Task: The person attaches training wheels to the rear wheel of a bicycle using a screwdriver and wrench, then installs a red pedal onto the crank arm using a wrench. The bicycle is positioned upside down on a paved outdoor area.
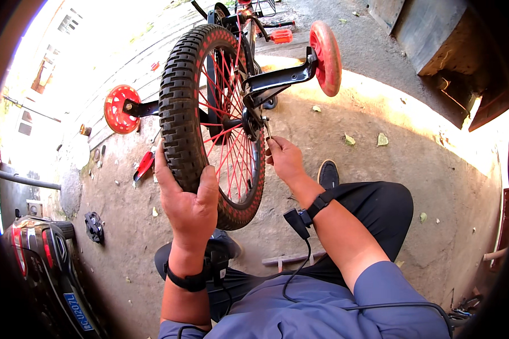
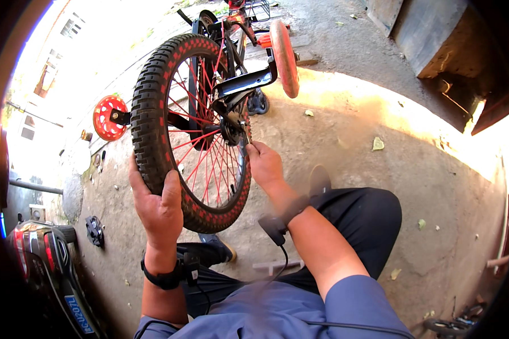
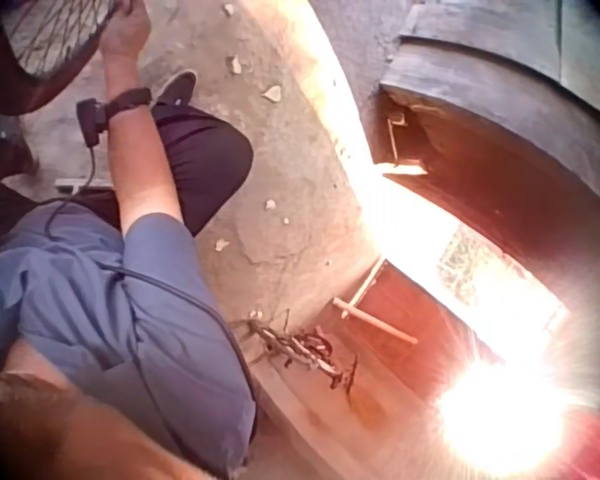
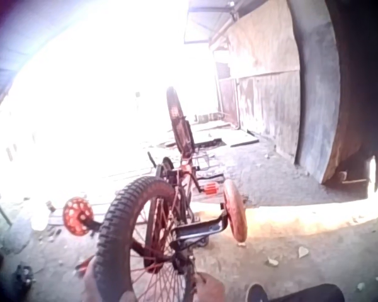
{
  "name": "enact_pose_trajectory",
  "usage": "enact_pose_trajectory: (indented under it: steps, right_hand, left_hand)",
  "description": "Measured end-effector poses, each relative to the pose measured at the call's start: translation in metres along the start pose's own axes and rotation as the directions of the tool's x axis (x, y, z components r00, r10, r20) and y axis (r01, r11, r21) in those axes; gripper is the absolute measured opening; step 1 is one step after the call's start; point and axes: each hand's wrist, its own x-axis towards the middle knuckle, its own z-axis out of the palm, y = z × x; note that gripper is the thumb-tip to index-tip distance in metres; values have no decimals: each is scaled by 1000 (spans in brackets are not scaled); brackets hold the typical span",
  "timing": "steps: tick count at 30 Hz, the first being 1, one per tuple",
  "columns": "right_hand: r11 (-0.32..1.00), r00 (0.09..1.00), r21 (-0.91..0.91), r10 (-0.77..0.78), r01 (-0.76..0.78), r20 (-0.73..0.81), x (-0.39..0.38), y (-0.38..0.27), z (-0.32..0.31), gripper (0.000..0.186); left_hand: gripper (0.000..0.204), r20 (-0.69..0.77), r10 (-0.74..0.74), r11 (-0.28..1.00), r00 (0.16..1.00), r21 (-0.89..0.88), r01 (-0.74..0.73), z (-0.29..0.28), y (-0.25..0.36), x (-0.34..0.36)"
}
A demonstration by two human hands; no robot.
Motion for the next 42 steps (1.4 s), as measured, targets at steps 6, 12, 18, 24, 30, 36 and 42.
enact_pose_trajectory:
  steps: [6, 12, 18, 24, 30, 36, 42]
  right_hand:
    - [988, 991, -86, -133, 131, -11, -6, 18, -7, 27]
    - [984, 983, -52, -176, 173, -51, 10, 26, 0, 25]
    - [936, 938, -139, -336, 323, -83, 33, 34, -3, 23]
    - [840, 853, -178, -521, 512, -4, 59, 24, -17, 22]
    - [809, 829, -192, -558, 555, 48, 61, 27, -16, 22]
    - [840, 863, -226, -505, 493, 5, 57, 29, -10, 21]
    - [833, 867, -277, -498, 479, 5, 54, 22, -11, 23]
  left_hand:
    - [71, 5, -77, 996, 997, -46, 77, 1, 6, 2]
    - [72, 2, -47, 998, 999, -39, 47, -1, -3, -2]
    - [74, 11, -89, 994, 996, -57, 90, -3, -6, -3]
    - [74, 6, -75, 995, 997, -60, 76, -2, -9, -5]
    - [74, 6, -81, 993, 997, -88, 81, -1, -9, -6]
    - [75, 13, -80, 992, 997, -100, 81, -1, -9, -4]
    - [75, 11, -86, 990, 996, -113, 86, -1, -7, -3]
